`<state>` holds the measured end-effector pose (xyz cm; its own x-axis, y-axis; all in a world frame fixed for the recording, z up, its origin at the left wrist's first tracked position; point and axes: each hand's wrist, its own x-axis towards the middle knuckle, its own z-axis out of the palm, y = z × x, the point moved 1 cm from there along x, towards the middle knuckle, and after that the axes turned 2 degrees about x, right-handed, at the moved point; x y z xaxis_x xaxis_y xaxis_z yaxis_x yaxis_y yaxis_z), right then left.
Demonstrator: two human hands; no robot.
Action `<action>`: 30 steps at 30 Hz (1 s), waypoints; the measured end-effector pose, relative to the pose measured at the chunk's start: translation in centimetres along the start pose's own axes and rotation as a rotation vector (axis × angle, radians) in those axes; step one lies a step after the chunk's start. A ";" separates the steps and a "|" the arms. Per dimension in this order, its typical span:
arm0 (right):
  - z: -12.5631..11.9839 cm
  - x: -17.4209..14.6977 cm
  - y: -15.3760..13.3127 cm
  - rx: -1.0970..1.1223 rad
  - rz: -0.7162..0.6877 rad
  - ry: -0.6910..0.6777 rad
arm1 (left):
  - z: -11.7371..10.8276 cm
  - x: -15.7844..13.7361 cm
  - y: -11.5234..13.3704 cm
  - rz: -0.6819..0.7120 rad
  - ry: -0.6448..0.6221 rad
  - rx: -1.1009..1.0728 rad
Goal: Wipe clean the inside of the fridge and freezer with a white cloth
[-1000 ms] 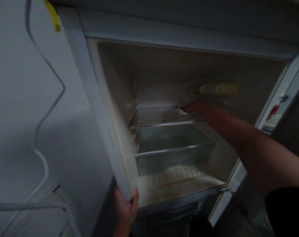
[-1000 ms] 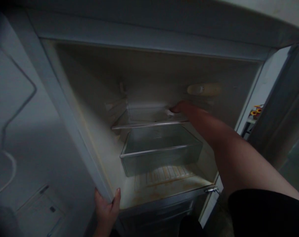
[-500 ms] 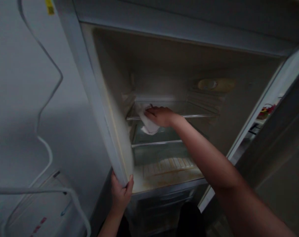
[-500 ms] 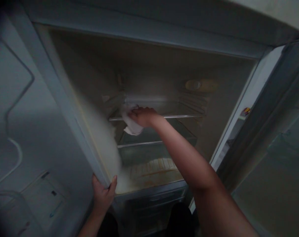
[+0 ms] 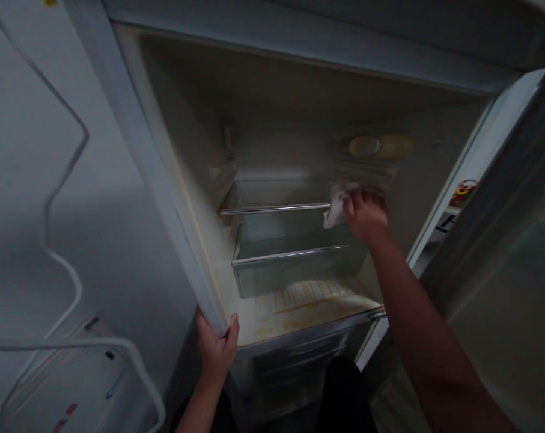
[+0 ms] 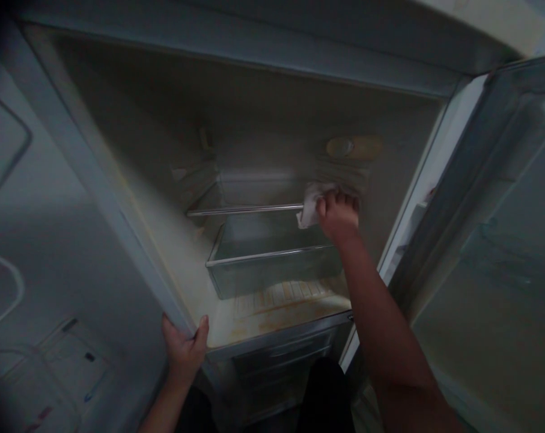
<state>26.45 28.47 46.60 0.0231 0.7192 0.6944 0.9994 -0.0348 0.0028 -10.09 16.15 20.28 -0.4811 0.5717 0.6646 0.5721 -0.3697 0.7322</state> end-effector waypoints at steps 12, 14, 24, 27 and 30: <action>0.9 -3.2 -9.9 0.275 -0.135 0.195 | 0.1 -0.4 0.0 0.005 0.040 0.073; 0.9 -3.4 -11.3 0.312 -0.164 0.192 | 0.2 -0.3 0.1 -0.001 0.018 0.041; -0.4 -6.3 -20.4 0.660 -0.437 0.143 | 0.3 -0.7 -1.1 -0.007 0.008 0.004; 0.7 -9.7 -23.3 0.947 -0.557 0.060 | 0.3 -0.9 -1.4 0.009 0.023 0.005; 2.9 -11.3 -25.8 1.232 -0.414 -0.052 | 0.3 -0.8 -1.3 0.012 0.002 -0.009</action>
<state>0.49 23.26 36.59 -0.3181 0.5498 0.7724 0.2978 0.8314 -0.4692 -10.26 16.39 18.81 -0.4755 0.5654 0.6739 0.5718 -0.3836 0.7252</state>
